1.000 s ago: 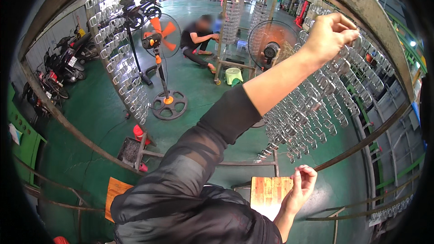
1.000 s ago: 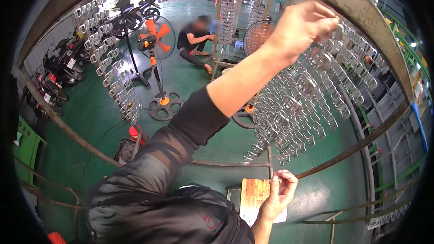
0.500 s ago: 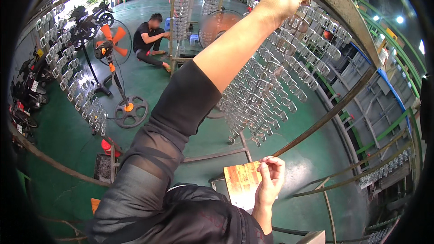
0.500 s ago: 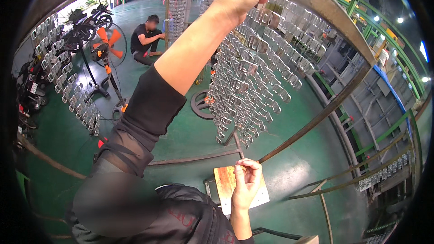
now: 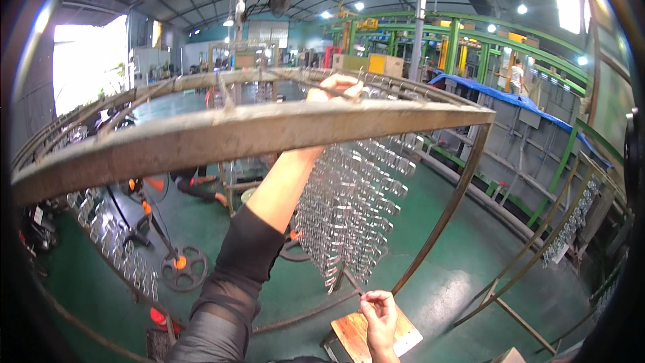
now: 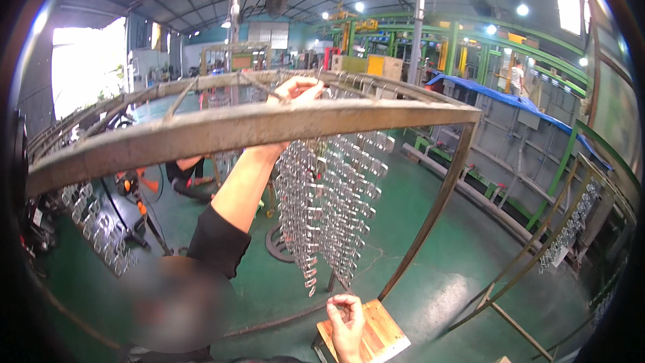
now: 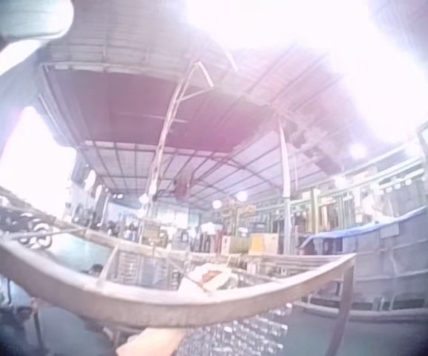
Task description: The person walks through a fabrication floor, handles metal rods with attached brush-like components, and then sits at a table to thread small metal clips onto wire hooks.
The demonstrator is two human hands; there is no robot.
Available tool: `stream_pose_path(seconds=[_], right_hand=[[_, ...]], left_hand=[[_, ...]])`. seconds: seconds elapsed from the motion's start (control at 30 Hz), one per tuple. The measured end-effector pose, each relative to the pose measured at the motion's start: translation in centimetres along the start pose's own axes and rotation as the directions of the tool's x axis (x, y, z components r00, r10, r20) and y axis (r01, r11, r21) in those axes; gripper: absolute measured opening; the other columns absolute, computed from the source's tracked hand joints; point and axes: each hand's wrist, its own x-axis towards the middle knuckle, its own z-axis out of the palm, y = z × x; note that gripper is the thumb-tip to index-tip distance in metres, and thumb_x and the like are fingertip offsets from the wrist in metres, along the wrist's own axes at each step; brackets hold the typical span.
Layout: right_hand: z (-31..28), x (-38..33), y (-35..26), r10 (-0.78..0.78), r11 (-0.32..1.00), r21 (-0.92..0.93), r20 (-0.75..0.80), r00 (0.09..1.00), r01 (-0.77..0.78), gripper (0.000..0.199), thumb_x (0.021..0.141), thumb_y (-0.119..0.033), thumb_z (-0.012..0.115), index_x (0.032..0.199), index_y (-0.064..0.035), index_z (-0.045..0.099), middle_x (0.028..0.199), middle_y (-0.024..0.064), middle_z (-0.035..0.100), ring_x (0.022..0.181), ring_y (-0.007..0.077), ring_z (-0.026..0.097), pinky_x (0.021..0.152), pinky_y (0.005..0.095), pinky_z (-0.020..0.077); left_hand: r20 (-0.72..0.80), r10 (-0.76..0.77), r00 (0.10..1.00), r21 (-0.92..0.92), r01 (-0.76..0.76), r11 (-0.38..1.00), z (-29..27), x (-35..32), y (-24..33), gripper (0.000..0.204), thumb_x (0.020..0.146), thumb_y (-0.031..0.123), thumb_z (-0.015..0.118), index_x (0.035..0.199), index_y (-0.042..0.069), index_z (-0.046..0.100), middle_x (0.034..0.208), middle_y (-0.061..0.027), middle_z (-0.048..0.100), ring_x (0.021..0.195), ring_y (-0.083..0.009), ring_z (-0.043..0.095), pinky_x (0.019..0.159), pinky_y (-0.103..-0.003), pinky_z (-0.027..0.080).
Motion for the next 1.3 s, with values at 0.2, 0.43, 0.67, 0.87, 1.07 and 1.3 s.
stream_pose_path(seconds=[0.2, 0.43, 0.67, 0.87, 1.07, 1.3], right_hand=[[0.6, 0.5, -2.1, -0.046, 0.988, -0.147, -0.021, 0.999, 0.042, 0.018, 0.079, 0.001, 0.058, 0.093, -0.0059, 0.05, 0.088, 0.0035, 0.054, 0.083, 0.0115, 0.052, 0.073, 0.0238, 0.0437], [0.5, 0.7, -2.0, -0.016, 0.988, -0.152, -0.046, 0.999, 0.008, 0.014, 0.079, -0.003, 0.06, 0.091, -0.0064, 0.053, 0.086, 0.0023, 0.055, 0.083, 0.0101, 0.051, 0.077, 0.0232, 0.0411], [0.6, 1.6, -1.3, -0.105, 0.989, -0.106, -0.009, 0.994, 0.104, 0.015, 0.079, 0.001, 0.058, 0.091, -0.0035, 0.05, 0.089, 0.0013, 0.05, 0.082, 0.0078, 0.05, 0.074, 0.0207, 0.0418], [-0.2, 3.4, 2.4, -0.033, 0.985, -0.169, 0.05, 0.998, 0.041, 0.014, 0.08, 0.001, 0.056, 0.092, -0.0032, 0.049, 0.086, -0.0006, 0.049, 0.081, 0.0068, 0.048, 0.075, 0.0207, 0.0402], [-2.5, 5.5, 11.2, 0.2, 0.926, -0.335, 0.041, 0.979, -0.175, 0.017, 0.077, 0.002, 0.054, 0.093, -0.0032, 0.053, 0.079, 0.0001, 0.055, 0.073, 0.0077, 0.052, 0.071, 0.0213, 0.0432], [-6.2, 4.1, 20.9, 0.334, 0.807, -0.528, 0.043, 0.941, -0.263, 0.01, 0.073, -0.001, 0.053, 0.082, -0.003, 0.056, 0.072, 0.0052, 0.06, 0.068, 0.0135, 0.057, 0.065, 0.0262, 0.0464]], left_hand=[[-0.052, -0.123, 0.991, 0.068, 0.126, 0.99, 0.6, 0.0, 1.3, 0.012, 0.08, 0.01, 0.063, 0.089, 0.005, 0.059, 0.072, 0.0013, 0.057, 0.061, -0.0042, 0.049, 0.056, -0.02, 0.04], [-0.08, -0.189, 0.979, 0.086, 0.196, 0.977, 0.1, -0.8, 0.3, 0.014, 0.079, 0.011, 0.064, 0.09, 0.004, 0.06, 0.079, -0.0024, 0.061, 0.071, -0.0069, 0.055, 0.064, -0.021, 0.045], [-0.023, -0.097, 0.995, 0.222, 0.1, 0.97, -0.9, 0.2, -0.4, 0.015, 0.08, 0.014, 0.061, 0.09, 0.003, 0.059, 0.08, -0.0031, 0.061, 0.073, -0.0093, 0.056, 0.063, -0.024, 0.045], [-0.153, -0.059, 0.986, 0.891, 0.164, 0.423, -2.4, -0.3, 2.6, 0.02, 0.082, 0.018, 0.057, 0.094, 0.002, 0.059, 0.081, -0.0042, 0.061, 0.072, -0.0105, 0.056, 0.056, -0.023, 0.044], [-0.02, -0.002, 1.0, 0.523, 0.012, 0.852, -4.9, -4.5, 3.5, 0.024, 0.081, 0.021, 0.059, 0.099, 0.006, 0.061, 0.09, -0.0027, 0.061, 0.08, -0.0115, 0.055, 0.066, -0.027, 0.044], [-0.107, -0.023, 0.994, 0.587, 0.082, 0.806, -6.0, -17.5, 1.1, 0.019, 0.086, 0.015, 0.053, 0.098, 0.002, 0.059, 0.088, -0.0039, 0.059, 0.078, -0.0099, 0.054, 0.07, -0.023, 0.041]])
